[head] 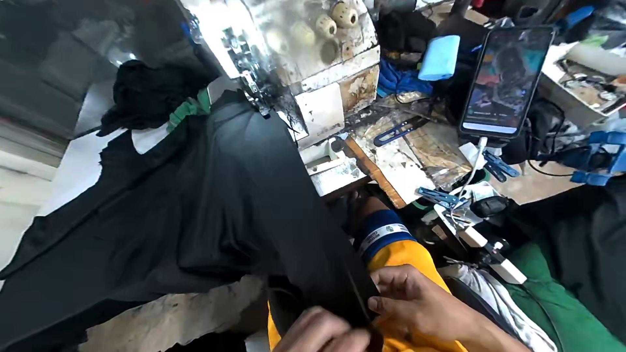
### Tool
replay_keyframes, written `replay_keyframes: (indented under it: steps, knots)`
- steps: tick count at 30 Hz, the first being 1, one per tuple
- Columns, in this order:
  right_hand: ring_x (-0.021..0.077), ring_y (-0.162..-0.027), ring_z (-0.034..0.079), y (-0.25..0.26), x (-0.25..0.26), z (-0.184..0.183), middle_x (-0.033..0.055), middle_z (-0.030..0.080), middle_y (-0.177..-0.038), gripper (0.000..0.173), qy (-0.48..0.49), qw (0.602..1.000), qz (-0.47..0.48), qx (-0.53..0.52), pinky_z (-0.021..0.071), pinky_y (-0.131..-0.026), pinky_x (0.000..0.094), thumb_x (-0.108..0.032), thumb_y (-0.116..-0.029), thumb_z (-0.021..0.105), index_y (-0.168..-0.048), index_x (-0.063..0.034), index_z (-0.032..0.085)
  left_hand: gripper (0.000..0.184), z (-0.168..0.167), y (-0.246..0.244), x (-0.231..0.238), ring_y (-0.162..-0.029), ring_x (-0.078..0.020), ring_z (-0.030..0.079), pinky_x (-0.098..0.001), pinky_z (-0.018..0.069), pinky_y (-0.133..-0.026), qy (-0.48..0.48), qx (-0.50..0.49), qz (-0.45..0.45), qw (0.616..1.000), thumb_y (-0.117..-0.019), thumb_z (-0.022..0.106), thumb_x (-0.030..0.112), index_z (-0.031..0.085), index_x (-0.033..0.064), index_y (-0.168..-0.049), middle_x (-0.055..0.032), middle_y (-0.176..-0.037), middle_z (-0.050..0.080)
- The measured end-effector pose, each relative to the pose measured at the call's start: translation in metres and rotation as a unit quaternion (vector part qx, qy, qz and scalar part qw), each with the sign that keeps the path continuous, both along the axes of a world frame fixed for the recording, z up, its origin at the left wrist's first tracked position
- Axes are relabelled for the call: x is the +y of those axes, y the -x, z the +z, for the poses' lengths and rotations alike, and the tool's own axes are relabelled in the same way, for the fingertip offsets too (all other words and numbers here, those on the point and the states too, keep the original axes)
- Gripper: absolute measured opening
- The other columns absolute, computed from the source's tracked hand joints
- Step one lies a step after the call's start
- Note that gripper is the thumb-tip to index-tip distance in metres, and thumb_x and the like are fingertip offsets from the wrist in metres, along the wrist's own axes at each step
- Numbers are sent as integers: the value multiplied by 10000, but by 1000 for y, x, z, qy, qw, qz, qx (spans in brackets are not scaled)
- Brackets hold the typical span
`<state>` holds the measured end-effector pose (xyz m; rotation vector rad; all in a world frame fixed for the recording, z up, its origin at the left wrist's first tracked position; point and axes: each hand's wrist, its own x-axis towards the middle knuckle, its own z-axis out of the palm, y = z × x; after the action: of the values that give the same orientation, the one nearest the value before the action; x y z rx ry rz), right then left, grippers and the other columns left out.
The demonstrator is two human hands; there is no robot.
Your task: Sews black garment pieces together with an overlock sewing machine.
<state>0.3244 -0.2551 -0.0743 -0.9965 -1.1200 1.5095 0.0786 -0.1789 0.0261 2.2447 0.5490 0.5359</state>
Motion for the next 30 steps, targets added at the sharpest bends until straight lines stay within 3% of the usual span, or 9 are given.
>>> replay_keyframes:
  steps: [1, 4, 7, 10, 15, 23, 30]
  knots:
    - [157, -828, 715, 1, -2, 0, 84, 738, -971, 150, 3, 1000, 1, 12, 621, -750, 338, -63, -1005, 631, -1134, -6, 682, 168, -19, -9, -5, -1003, -178, 671, -335, 577, -893, -22, 31, 13, 999, -970, 715, 186, 778, 107, -1103, -59, -1008, 711]
    - [200, -931, 730, 1, -9, -2, 108, 745, -1048, 213, 40, 999, -28, 23, 629, -853, 378, -17, -975, 644, -1182, 1, 687, 220, -74, -24, -14, -1037, -135, 646, -308, 561, -916, -68, 41, 58, 995, -943, 748, 288, 776, 186, -1137, 0, -1049, 692]
    - [229, -985, 726, -3, -16, 0, 135, 737, -1109, 293, 60, 996, -38, 47, 618, -891, 391, 20, -960, 636, -1253, 13, 650, 238, -87, -27, -23, -1057, -138, 632, -330, 551, -915, -85, 27, 86, 992, -905, 787, 314, 772, 204, -1116, 2, -1074, 679]
    - [239, -995, 729, -4, -15, 0, 137, 735, -1125, 331, 65, 997, -26, 37, 619, -897, 397, 19, -956, 646, -1287, 5, 633, 142, -90, -28, -26, -1045, -130, 640, -317, 555, -904, -87, 8, 108, 990, -950, 719, 218, 792, 213, -1072, 12, -1058, 690]
    - [206, -933, 737, -9, -18, 2, 106, 749, -1062, 251, 63, 997, -35, 2, 628, -853, 361, -51, -969, 679, -1218, -21, 673, 158, -74, -24, -22, -1060, -138, 642, -332, 551, -910, -93, 9, 99, 991, -976, 680, 207, 794, 204, -1085, 20, -1045, 702]
    - [202, -942, 742, -10, -24, 0, 102, 755, -1067, 247, 60, 998, -33, -8, 632, -871, 359, -77, -983, 685, -1222, -14, 687, 227, -91, -27, -28, -1009, -121, 637, -321, 539, -877, -130, 25, 92, 987, -962, 651, 161, 787, 258, -1116, 41, -1004, 690]
    - [179, -921, 724, -13, -21, -2, 111, 749, -1040, 217, 41, 999, -6, 9, 615, -842, 340, -34, -1005, 604, -1194, 5, 703, 249, -84, -26, -28, -1012, -128, 633, -323, 530, -888, -134, 37, 76, 987, -969, 641, 154, 785, 264, -1139, 32, -1010, 690]
